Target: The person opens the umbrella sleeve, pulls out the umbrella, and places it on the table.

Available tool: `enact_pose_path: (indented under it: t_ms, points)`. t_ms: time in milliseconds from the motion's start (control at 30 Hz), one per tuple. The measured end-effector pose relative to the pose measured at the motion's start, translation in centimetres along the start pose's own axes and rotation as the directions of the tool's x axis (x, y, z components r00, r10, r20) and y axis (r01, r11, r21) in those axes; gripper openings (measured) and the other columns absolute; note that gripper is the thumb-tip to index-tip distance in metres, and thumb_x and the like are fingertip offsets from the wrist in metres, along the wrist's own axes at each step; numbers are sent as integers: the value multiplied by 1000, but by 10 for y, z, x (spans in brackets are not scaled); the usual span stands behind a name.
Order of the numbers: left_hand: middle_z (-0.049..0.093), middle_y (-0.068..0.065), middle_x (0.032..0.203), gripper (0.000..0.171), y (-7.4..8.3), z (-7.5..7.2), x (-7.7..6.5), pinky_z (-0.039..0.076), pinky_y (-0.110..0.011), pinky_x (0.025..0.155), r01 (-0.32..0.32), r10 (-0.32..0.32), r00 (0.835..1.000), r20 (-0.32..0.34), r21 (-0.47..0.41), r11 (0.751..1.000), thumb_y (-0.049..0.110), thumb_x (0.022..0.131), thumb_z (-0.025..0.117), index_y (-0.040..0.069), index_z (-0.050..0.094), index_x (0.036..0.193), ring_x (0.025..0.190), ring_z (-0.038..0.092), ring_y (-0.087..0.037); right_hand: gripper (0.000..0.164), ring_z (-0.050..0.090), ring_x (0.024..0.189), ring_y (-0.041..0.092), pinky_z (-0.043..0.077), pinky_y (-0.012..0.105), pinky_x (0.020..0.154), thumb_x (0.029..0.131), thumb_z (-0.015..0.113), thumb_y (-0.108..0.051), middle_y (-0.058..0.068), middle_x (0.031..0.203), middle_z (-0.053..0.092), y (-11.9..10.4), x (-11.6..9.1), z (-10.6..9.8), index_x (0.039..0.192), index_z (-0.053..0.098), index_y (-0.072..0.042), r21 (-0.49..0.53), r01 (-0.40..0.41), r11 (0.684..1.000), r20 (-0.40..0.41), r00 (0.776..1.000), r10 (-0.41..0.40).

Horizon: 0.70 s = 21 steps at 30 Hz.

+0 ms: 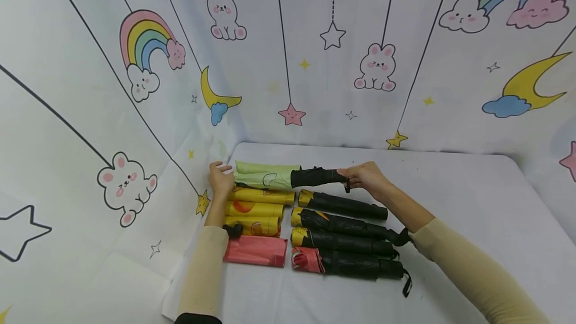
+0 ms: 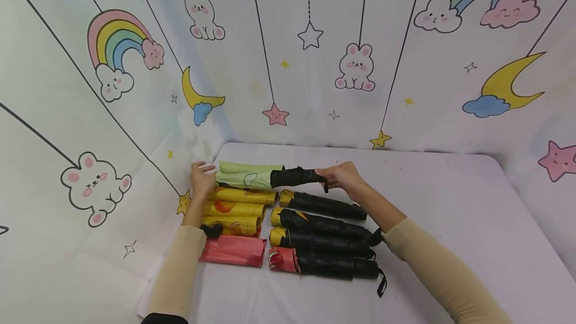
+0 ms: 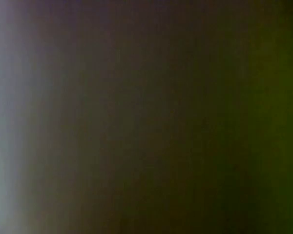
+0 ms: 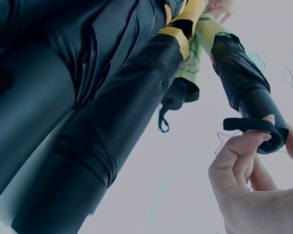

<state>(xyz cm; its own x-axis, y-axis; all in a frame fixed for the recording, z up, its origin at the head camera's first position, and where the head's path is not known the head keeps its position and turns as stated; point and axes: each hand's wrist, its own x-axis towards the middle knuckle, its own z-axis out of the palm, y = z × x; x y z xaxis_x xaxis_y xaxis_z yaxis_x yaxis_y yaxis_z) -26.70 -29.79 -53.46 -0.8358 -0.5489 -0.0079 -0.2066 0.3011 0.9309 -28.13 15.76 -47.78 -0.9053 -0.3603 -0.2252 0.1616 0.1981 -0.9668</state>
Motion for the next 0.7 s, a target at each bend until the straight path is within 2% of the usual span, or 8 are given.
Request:
enact_pose_path:
  t_ms: [233, 433, 567, 700]
  points:
    - [69, -14, 129, 58, 4, -1, -3, 40, -26, 49, 6, -6, 1000, -12, 23, 1000, -5, 97, 60, 3, 39, 151, 87, 64, -34, 61, 75, 89, 15, 61, 30, 85, 96, 77, -37, 6, 103, 76, -3, -6, -10, 130, 64, 13, -2, 11, 1000, 8, 1000, -11]
    - [69, -17, 131, 59, 6, -2, -3, 42, -23, 53, -8, 8, 1000, -2, 9, 1000, -4, 97, 60, 2, 39, 151, 110, 68, -40, 63, 76, 89, 16, 61, 30, 83, 96, 77, -37, 6, 104, 76, 0, -9, -18, 130, 64, 15, -3, 24, 1000, -12, 1000, -24]
    - [69, -15, 131, 60, 7, -2, 0, 38, -24, 47, 7, -7, 1000, 6, 2, 1000, -5, 97, 61, 3, 39, 151, 108, 70, -38, 62, 75, 88, 16, 61, 30, 83, 96, 77, -36, 4, 103, 77, 5, -10, -24, 130, 64, 15, 11, 28, 1000, -22, 999, -28]
    - [68, -16, 131, 60, 6, -4, 2, 37, -25, 47, 15, -15, 1000, 4, 0, 1000, -8, 96, 58, 2, 38, 152, 86, 68, -31, 61, 75, 87, 16, 61, 29, 84, 97, 76, -34, 3, 101, 76, 7, -14, -28, 129, 64, 15, 21, 37, 999, -22, 999, -36]
